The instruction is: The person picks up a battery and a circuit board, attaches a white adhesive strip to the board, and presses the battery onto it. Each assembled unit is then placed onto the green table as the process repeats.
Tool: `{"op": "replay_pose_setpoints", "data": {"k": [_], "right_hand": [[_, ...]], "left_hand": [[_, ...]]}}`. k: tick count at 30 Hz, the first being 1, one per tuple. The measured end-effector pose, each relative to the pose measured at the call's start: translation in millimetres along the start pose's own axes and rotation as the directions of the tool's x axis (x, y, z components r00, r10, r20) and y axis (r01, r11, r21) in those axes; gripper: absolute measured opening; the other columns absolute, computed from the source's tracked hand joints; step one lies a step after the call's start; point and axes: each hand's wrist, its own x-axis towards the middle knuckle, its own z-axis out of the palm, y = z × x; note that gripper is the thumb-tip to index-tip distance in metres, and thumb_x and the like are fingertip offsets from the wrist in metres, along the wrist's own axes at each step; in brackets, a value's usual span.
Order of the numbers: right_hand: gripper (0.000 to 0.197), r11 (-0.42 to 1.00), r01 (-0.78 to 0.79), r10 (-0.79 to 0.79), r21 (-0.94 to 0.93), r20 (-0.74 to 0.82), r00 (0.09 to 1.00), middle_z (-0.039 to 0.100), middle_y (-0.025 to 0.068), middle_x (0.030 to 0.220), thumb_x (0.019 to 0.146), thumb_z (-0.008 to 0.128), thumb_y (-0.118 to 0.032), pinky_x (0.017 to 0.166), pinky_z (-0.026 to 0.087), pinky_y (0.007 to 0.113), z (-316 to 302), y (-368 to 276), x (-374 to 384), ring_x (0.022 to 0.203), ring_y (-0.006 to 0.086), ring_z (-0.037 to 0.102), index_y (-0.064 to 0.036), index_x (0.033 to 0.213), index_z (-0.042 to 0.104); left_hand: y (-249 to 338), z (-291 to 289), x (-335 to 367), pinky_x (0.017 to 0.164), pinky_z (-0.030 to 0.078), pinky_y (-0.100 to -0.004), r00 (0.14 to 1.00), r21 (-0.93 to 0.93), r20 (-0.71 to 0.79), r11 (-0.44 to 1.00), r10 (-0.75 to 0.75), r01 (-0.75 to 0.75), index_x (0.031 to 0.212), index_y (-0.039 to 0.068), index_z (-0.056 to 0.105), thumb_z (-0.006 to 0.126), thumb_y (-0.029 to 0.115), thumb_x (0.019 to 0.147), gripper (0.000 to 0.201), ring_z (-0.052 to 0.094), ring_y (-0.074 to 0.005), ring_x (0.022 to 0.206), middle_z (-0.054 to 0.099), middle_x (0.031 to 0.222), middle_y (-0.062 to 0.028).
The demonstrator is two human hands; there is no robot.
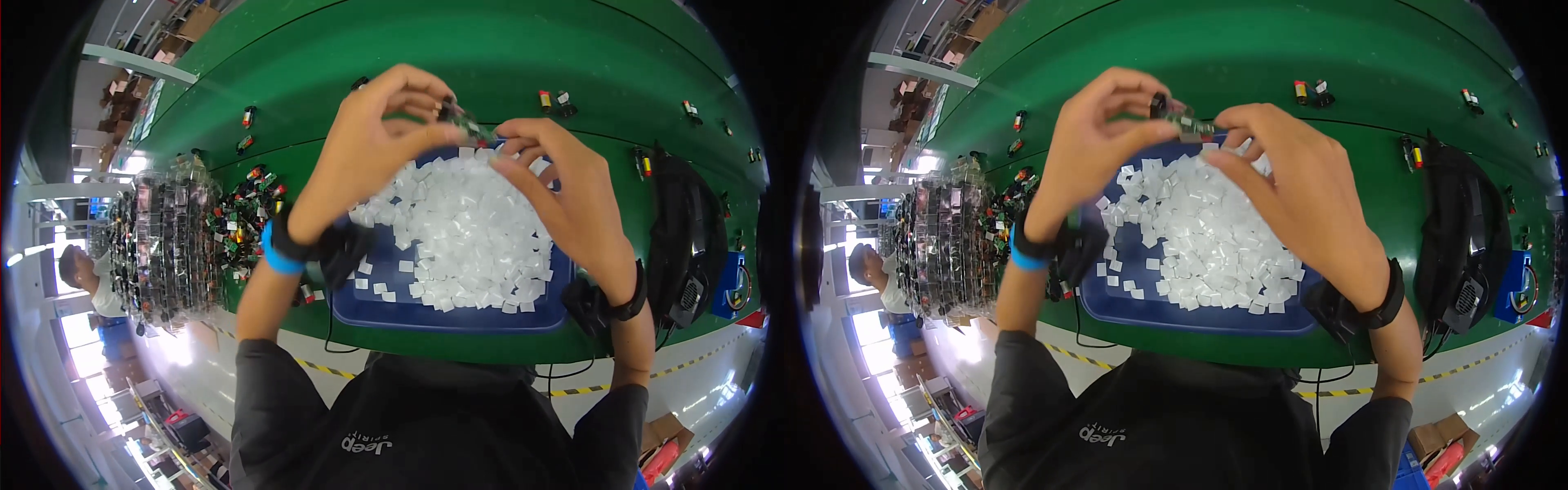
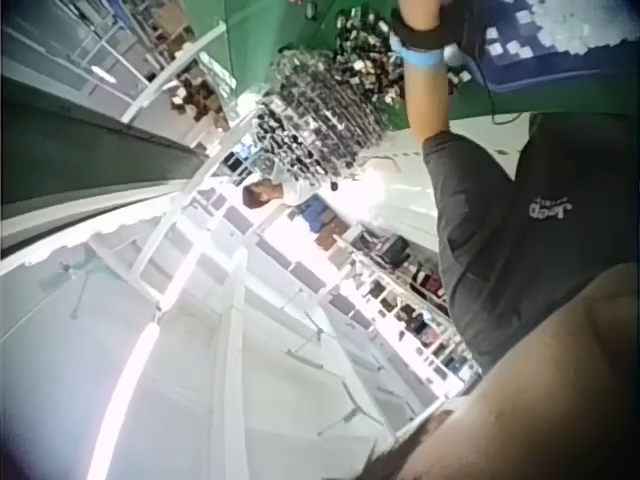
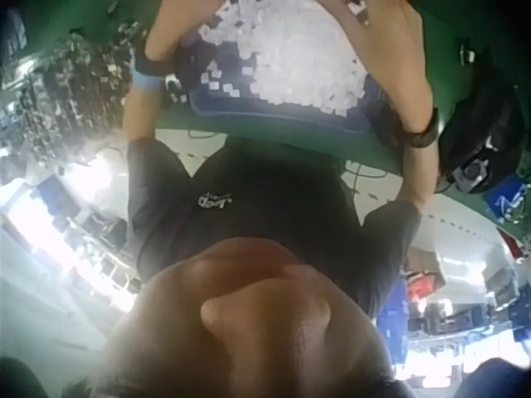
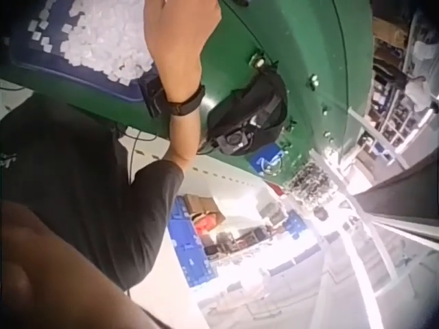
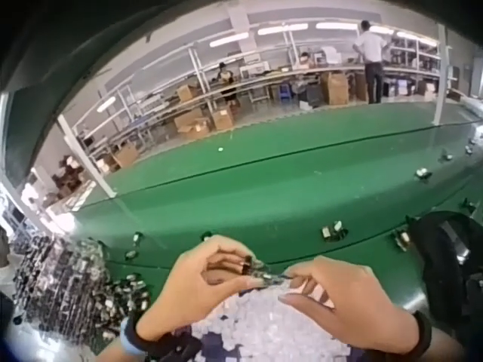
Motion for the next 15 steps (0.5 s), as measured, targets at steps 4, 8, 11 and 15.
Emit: {"op": "replay_pose_setpoints", "data": {"k": [4,8,11,15], "right_hand": [[0.027,0.971,0.224,-0.228,0.077,0.039,0.973,0.065,0.0080,0.084,0.081,0.077,-0.002,0.054,0.048,0.026,9.9,-10.8,-4.5,0.069,0.0183,0.063,-0.0017,0.106,0.068],[0.027,0.915,0.403,-0.404,0.021,0.016,0.915,0.064,0.0074,0.080,0.077,0.078,0.000,0.050,0.046,0.026,14.7,-15.8,-5.6,0.063,0.0165,0.061,-0.0009,0.103,0.070],[0.026,0.873,0.487,-0.488,-0.032,-0.018,0.873,0.063,0.0065,0.078,0.076,0.078,-0.001,0.049,0.045,0.025,14.6,-14.6,-5.7,0.059,0.0152,0.059,-0.0008,0.101,0.071],[0.022,0.836,0.548,-0.548,-0.005,0.031,0.836,0.064,0.0065,0.077,0.076,0.078,0.001,0.050,0.045,0.025,10.2,-14.8,-8.6,0.058,0.0151,0.060,0.0003,0.097,0.071]], "left_hand": [[27.2,11.2,-46.4,0.087,0.056,-0.0306,1.000,-0.041,-0.029,0.999,-0.010,0.008,0.118,0.002,0.058,0.077,-0.002,0.082,0.041,0.066,-0.0171,0.102,0.067,0.117,-0.0128],[39.0,11.4,-64.7,0.087,0.058,-0.0311,0.995,0.078,-0.065,0.995,0.073,-0.067,0.119,0.002,0.056,0.076,-0.006,0.081,0.044,0.066,-0.0186,0.104,0.067,0.118,-0.0141],[47.2,13.8,-66.2,0.087,0.058,-0.0319,0.992,-0.074,-0.083,0.994,-0.091,0.085,0.118,0.001,0.057,0.074,-0.009,0.080,0.042,0.066,-0.0189,0.105,0.066,0.119,-0.0154],[39.4,10.7,-70.7,0.086,0.059,-0.0352,0.994,-0.049,-0.053,0.994,0.095,-0.097,0.107,0.000,0.064,0.072,-0.011,0.078,0.032,0.065,-0.0229,0.106,0.063,0.120,-0.0166]]}}
